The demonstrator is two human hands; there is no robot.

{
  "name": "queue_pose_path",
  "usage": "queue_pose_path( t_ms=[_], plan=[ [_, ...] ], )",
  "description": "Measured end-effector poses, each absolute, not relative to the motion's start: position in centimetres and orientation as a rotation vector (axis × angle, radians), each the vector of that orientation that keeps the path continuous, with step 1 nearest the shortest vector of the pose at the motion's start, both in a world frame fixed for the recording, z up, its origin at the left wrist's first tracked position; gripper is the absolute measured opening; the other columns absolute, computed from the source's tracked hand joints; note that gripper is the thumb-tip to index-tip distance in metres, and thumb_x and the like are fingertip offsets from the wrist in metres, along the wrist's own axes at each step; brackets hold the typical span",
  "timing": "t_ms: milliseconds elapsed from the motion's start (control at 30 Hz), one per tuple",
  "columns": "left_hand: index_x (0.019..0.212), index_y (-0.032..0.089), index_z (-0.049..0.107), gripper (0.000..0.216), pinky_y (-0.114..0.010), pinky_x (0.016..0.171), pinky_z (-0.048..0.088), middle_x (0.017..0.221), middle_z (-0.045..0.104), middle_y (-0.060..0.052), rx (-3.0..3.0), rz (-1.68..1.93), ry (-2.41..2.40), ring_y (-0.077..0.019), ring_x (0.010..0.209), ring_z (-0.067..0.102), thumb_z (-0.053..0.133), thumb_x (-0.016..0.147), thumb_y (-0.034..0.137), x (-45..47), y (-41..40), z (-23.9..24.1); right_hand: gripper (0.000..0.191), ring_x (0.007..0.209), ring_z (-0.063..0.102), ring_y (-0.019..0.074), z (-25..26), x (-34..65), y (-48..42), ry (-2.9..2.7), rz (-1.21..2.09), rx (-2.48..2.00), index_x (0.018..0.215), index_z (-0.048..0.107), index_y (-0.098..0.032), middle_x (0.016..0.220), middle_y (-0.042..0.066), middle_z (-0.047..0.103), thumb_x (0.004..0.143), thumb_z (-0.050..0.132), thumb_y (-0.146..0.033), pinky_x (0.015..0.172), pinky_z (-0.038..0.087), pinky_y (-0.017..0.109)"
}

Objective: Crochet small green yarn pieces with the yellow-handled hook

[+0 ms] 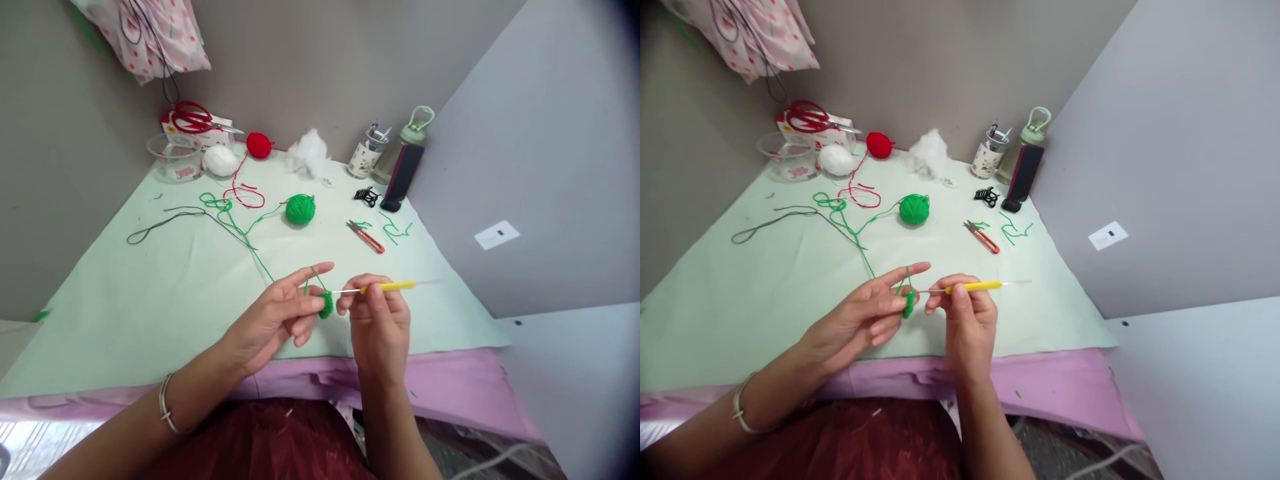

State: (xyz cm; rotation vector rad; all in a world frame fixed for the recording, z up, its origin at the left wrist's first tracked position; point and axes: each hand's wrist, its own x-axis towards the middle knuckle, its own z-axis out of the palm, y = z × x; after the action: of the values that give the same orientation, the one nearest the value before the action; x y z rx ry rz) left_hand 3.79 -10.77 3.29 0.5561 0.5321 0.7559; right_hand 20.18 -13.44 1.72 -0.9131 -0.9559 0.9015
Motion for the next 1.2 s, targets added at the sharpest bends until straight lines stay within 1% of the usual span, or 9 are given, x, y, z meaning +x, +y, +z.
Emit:
queue_pose_path(
  t_ms=[100, 167, 333, 500, 600, 700, 833, 1100, 1200],
  plan=[
    [0.127, 0.02, 0.074, 0.046, -0.017, 0.043, 0.037, 0.095, 0.061, 0.001, 0.569, 0.726, 0.47, 0.0016, 0.046, 0.038, 0.08, 0.081, 0.017, 3.5, -10.6, 3.2, 0.02, 0.057, 0.059, 0.0105, 1.9, 20.4, -13.3, -0.899, 1.056, -0.9, 0.084, 0.073, -0.021, 0.071, 0.0, 0.065, 0.096, 0.068, -0.036, 0.052, 0.051, 0.023],
    [0.127, 0.021, 0.074, 0.045, -0.018, 0.046, 0.041, 0.095, 0.062, 0.001, 0.639, 0.766, 0.492, -0.0001, 0.048, 0.044, 0.08, 0.082, 0.017, 3.8, -10.7, 3.2, 0.019, 0.058, 0.058, 0.0108, 1.9, 20.4, -13.3, -0.916, 1.111, -0.871, 0.084, 0.074, -0.022, 0.07, -0.001, 0.065, 0.096, 0.068, -0.036, 0.053, 0.051, 0.023],
    [0.13, 0.023, 0.071, 0.046, -0.021, 0.061, 0.051, 0.09, 0.065, 0.002, 0.812, 0.931, 0.648, -0.0069, 0.063, 0.06, 0.082, 0.085, 0.022, 4.6, -11.3, 3.1, 0.016, 0.073, 0.065, 0.0153, 1.2, 19.9, -14.0, -1.088, 0.877, -0.996, 0.094, 0.077, -0.023, 0.09, 0.004, 0.075, 0.097, 0.068, -0.036, 0.068, 0.056, 0.031],
    [0.128, 0.021, 0.071, 0.043, -0.025, 0.064, 0.054, 0.091, 0.064, 0.002, 0.803, 0.953, 0.7, -0.007, 0.059, 0.062, 0.081, 0.087, 0.027, 4.4, -11.3, 3.2, 0.017, 0.07, 0.065, 0.0141, 1.0, 19.9, -14.1, -1.112, 0.803, -1.019, 0.095, 0.075, -0.023, 0.091, 0.004, 0.076, 0.1, 0.064, -0.033, 0.067, 0.055, 0.031],
    [0.127, 0.021, 0.071, 0.042, -0.026, 0.061, 0.054, 0.092, 0.064, 0.002, 0.767, 0.934, 0.681, -0.0074, 0.057, 0.063, 0.081, 0.087, 0.028, 4.3, -11.2, 3.3, 0.018, 0.06, 0.061, 0.0108, 1.4, 19.9, -13.8, -1.038, 0.878, -0.961, 0.093, 0.071, -0.023, 0.089, 0.003, 0.076, 0.1, 0.063, -0.037, 0.063, 0.055, 0.028],
    [0.125, 0.021, 0.071, 0.039, -0.025, 0.062, 0.054, 0.091, 0.064, 0.002, 0.746, 0.926, 0.667, -0.0081, 0.058, 0.065, 0.081, 0.087, 0.028, 4.4, -11.2, 3.3, 0.019, 0.049, 0.055, 0.0067, 1.7, 20.0, -13.5, -0.977, 0.999, -0.916, 0.092, 0.067, -0.023, 0.087, 0.001, 0.075, 0.1, 0.062, -0.039, 0.052, 0.049, 0.023],
    [0.12, 0.02, 0.073, 0.035, -0.024, 0.064, 0.054, 0.086, 0.063, 0.004, 0.728, 0.924, 0.659, -0.0077, 0.059, 0.066, 0.082, 0.087, 0.028, 4.3, -11.2, 3.3, 0.019, 0.045, 0.055, 0.0052, 1.9, 20.2, -13.5, -0.963, 1.054, -0.86, 0.092, 0.066, -0.022, 0.085, -0.001, 0.074, 0.103, 0.059, -0.036, 0.046, 0.044, 0.02],
    [0.12, 0.022, 0.073, 0.031, -0.024, 0.072, 0.054, 0.082, 0.062, 0.005, 0.841, 0.972, 0.7, -0.0084, 0.065, 0.067, 0.078, 0.091, 0.032, 4.0, -11.2, 2.9, 0.02, 0.058, 0.067, 0.0093, 2.3, 19.9, -14.9, -1.259, 0.615, -0.998, 0.102, 0.07, -0.023, 0.099, 0.002, 0.075, 0.107, 0.05, -0.022, 0.059, 0.056, 0.028],
    [0.121, 0.023, 0.073, 0.029, -0.024, 0.076, 0.055, 0.084, 0.063, 0.005, 0.912, 1.016, 0.734, -0.009, 0.07, 0.067, 0.077, 0.093, 0.03, 4.1, -11.2, 2.7, 0.023, 0.073, 0.073, 0.0156, 2.3, 19.9, -15.2, -1.442, 0.412, -1.005, 0.107, 0.069, -0.025, 0.092, 0.002, 0.075, 0.106, 0.049, -0.016, 0.069, 0.06, 0.033]
  ],
)
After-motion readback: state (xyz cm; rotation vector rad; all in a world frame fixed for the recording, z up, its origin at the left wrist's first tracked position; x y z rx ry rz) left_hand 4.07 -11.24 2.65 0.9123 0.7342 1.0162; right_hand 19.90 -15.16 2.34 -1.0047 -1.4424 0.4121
